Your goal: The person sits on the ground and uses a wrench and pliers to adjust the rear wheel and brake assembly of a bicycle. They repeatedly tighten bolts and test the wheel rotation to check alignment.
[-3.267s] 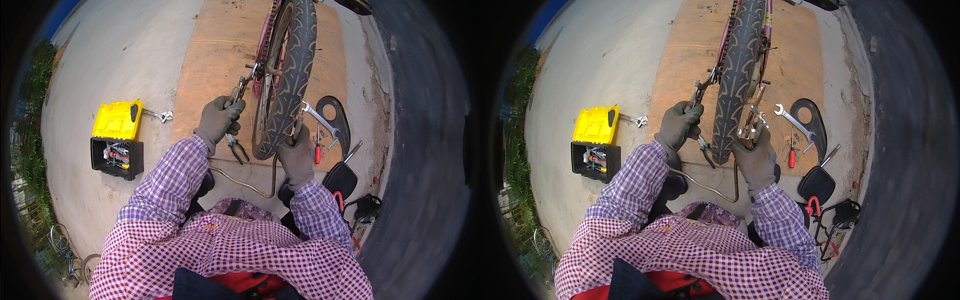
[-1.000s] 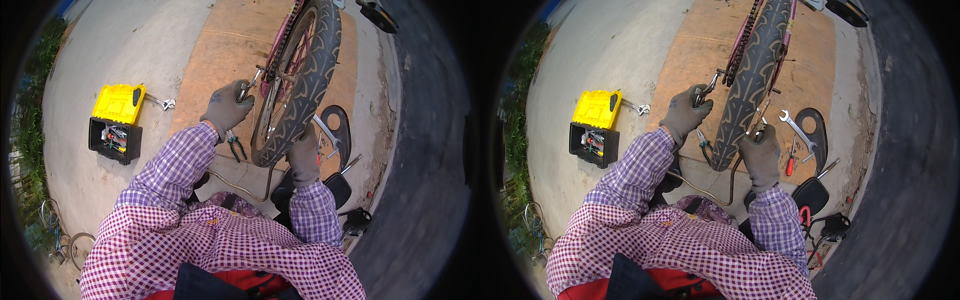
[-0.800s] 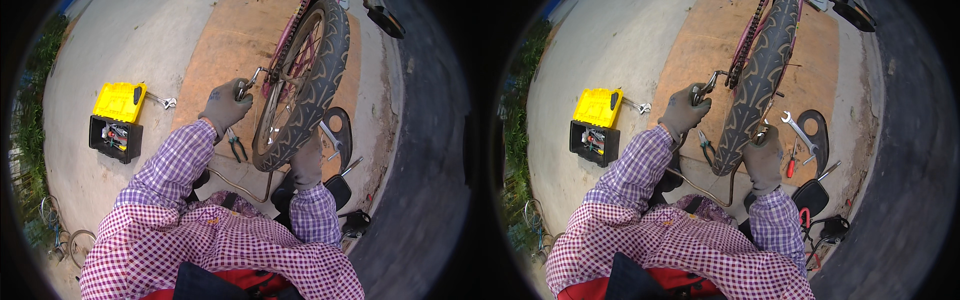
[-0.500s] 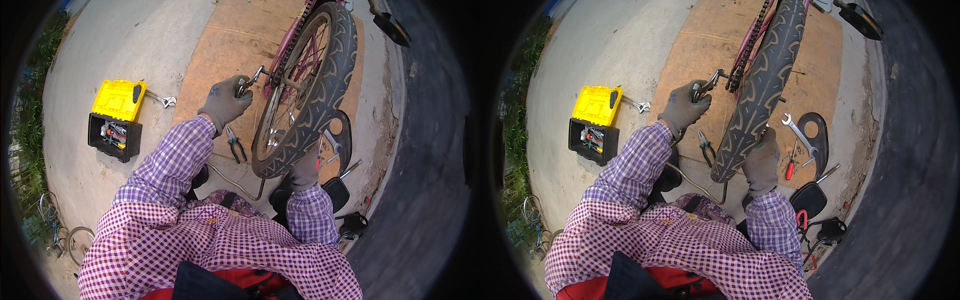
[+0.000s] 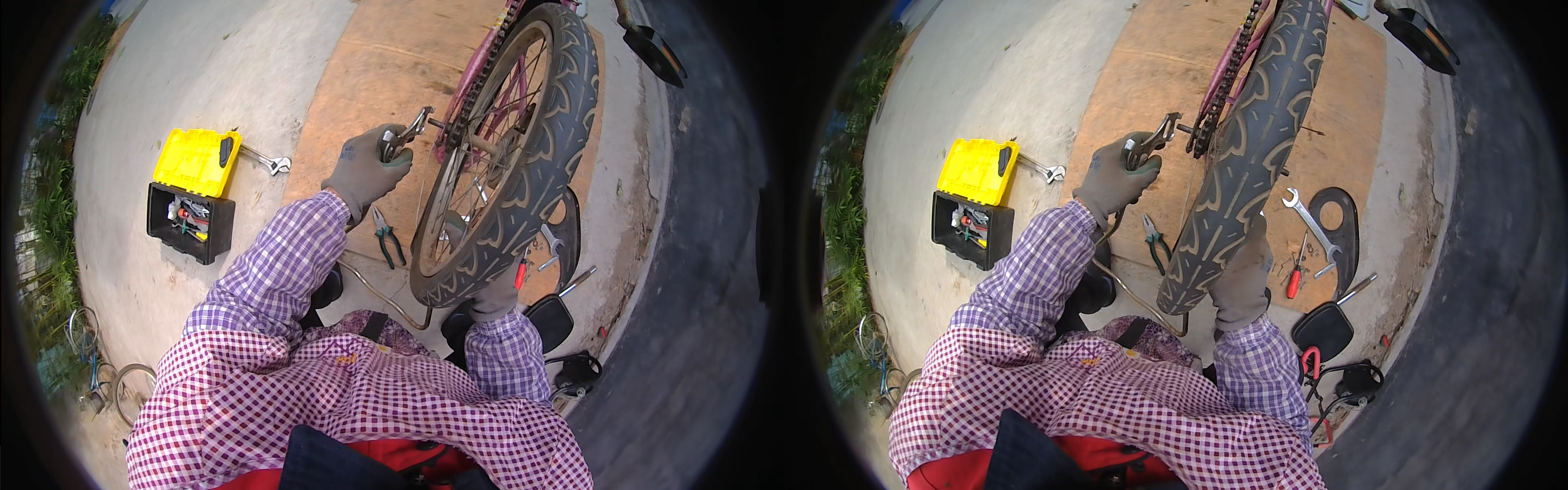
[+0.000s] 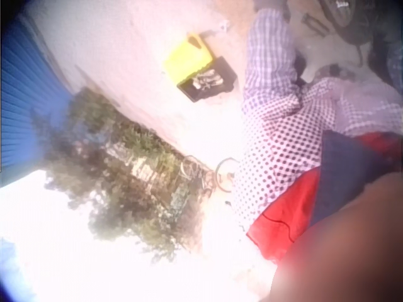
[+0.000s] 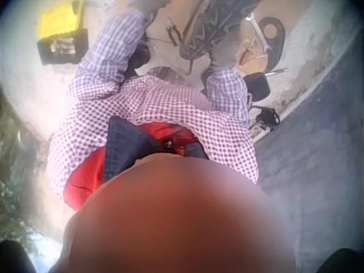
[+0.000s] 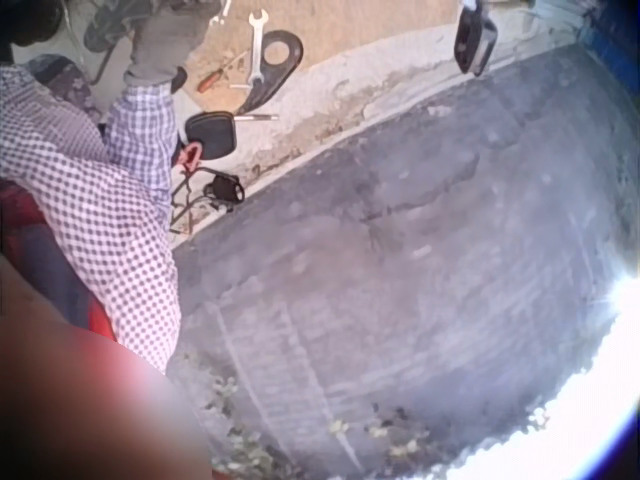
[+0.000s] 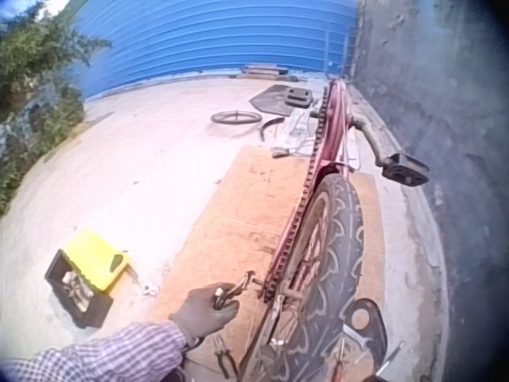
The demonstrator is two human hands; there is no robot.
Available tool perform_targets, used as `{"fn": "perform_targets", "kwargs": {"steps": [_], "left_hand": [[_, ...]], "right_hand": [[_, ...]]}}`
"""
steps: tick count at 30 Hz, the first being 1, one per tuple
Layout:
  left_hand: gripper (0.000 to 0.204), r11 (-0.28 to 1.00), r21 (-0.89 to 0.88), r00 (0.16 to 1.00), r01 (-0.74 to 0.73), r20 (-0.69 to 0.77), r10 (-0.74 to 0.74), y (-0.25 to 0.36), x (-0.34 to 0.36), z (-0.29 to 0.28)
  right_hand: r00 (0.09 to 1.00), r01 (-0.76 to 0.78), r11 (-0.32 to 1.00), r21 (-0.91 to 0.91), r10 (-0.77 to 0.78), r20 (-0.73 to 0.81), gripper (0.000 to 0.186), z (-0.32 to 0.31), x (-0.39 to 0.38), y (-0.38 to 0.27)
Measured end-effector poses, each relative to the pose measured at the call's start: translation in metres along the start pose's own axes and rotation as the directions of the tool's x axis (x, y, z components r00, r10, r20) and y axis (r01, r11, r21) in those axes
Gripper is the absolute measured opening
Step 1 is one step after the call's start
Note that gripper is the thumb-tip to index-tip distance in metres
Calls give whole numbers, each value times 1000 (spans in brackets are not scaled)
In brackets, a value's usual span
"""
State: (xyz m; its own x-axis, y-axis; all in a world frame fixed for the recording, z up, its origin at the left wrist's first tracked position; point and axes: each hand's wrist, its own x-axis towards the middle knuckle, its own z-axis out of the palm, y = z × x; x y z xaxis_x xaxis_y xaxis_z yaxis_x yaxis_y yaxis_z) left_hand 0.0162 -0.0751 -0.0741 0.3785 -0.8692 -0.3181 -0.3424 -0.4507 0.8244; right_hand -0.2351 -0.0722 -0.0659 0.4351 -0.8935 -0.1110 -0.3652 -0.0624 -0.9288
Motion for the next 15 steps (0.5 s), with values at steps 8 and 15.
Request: {"fn": "perform_targets", "kwargs": {"steps": [8, 15], "left_hand": [[40, 1000, 19, 1000, -23, -1, 23, -5, 6, 4], [40, 996, -67, 996, 61, 68, -56, -1, 7, 4]], "right_hand": [[998, 53, 995, -87, -54, -14, 52, 1, -2, 1], [989, 114, 991, 66, -107, -101, 49, 11, -4, 21]]}}
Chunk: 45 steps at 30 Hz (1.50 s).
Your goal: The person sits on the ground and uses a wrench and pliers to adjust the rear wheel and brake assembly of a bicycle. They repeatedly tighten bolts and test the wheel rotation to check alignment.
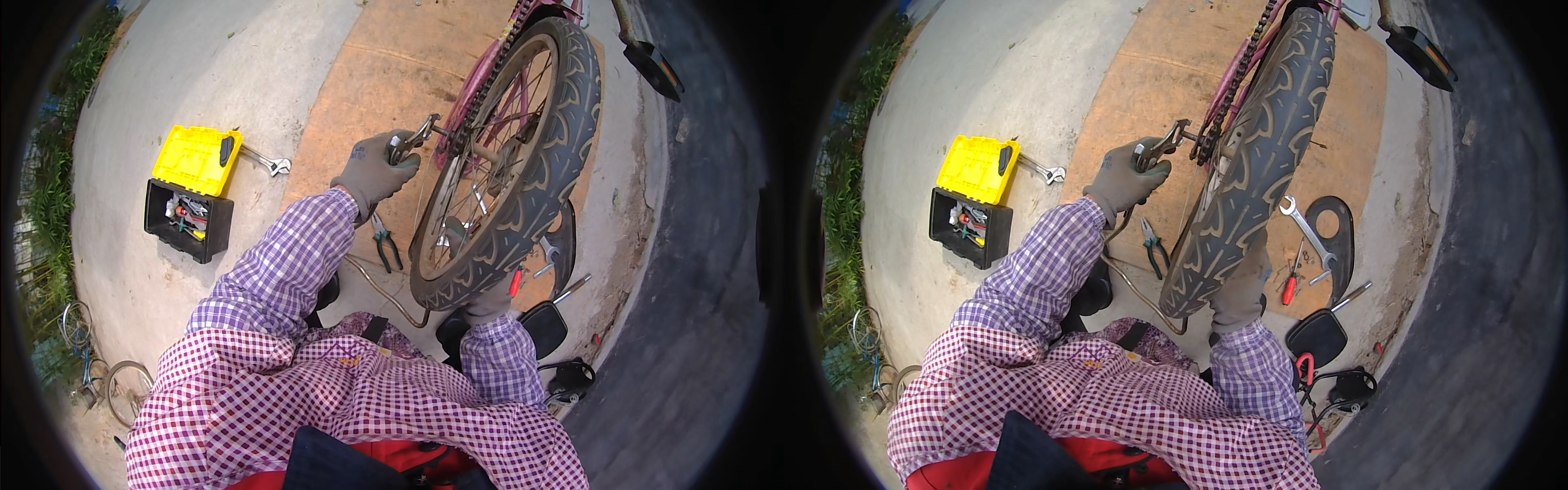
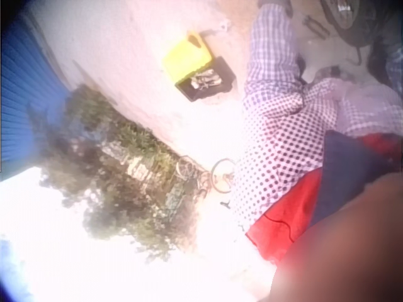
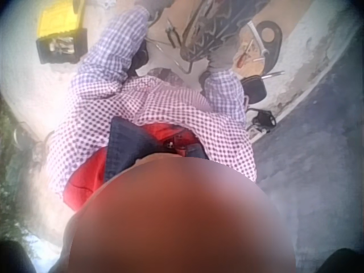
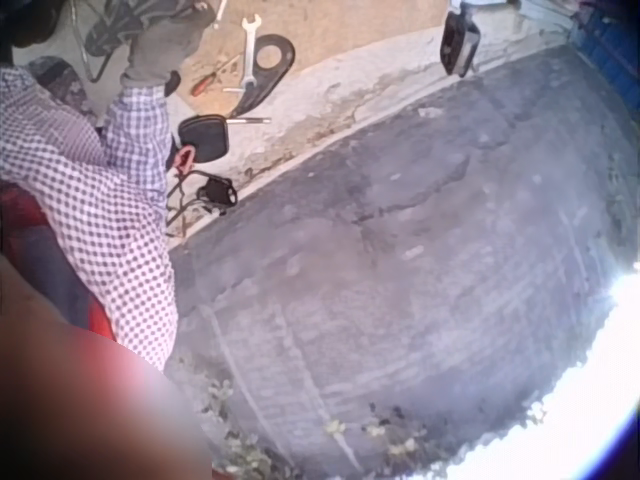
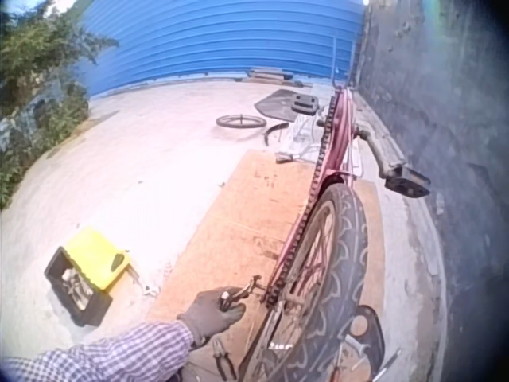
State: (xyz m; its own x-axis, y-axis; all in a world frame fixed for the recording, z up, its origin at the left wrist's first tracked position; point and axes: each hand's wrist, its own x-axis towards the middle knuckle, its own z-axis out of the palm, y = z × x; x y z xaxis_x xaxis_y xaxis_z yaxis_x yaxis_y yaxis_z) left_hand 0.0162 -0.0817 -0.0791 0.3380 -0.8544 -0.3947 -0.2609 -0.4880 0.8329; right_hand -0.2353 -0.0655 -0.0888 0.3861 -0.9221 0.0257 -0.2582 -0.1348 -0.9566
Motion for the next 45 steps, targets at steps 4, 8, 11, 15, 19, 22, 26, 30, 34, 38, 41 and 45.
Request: {"fn": "perform_targets", "kwargs": {"steps": [4, 8, 11, 15, 19, 22, 26, 30, 34, 38, 41, 45], "left_hand": [[39, 1000, 5, 1000, -1, 3, 1, -1, 0, 0], [40, 1000, 5, 1000, -8, 15, 8, -4, 3, 1], [41, 1000, -7, 999, 18, 31, -18, -4, 6, 1], [43, 1000, 14, 999, 24, 32, -24, -3, 8, 3], [44, 1000, 13, 998, 23, 56, -23, 1, 7, 6], [46, 999, 17, 998, 27, 54, -28, 4, 7, 6], [46, 997, 40, 996, 60, 68, -63, 3, 7, 7], [46, 999, 46, 1000, -25, 17, 25, -5, 10, 12], [45, 986, 149, 996, -79, -17, 82, -11, 13, 15], [40, 986, 163, 998, -45, -36, 51, -11, 12, 19], [39, 967, 244, 994, -69, -67, 87, -9, 10, 22], [37, 935, 338, 983, -109, -103, 152, -10, 9, 24]], "right_hand": [[994, -111, 983, 144, 108, 27, 43, -2, -5, 6], [999, 0, 997, -83, 3, 44, 40, -3, -5, 9], [999, 39, 998, -49, -40, -29, 40, 0, -4, 11], [997, -25, 981, 190, 39, -70, 38, 2, -7, 12], [998, 24, 984, 174, -13, -68, 36, 3, -8, 12], [995, -42, 936, 350, 73, -73, 35, 5, -5, 9], [998, 48, 996, -70, -51, -41, 36, -3, -5, -5], [985, 148, 950, -275, -165, -40, 42, -6, -1, -12], [999, 29, 984, -175, -35, -32, 46, -5, -2, -9], [999, 4, 999, -38, -5, -40, 43, -4, -7, 4], [991, -80, 996, 34, 84, -106, 44, 0, -1, 15], [953, -254, 966, -53, 241, -182, 47, 3, 7, 14]]}}
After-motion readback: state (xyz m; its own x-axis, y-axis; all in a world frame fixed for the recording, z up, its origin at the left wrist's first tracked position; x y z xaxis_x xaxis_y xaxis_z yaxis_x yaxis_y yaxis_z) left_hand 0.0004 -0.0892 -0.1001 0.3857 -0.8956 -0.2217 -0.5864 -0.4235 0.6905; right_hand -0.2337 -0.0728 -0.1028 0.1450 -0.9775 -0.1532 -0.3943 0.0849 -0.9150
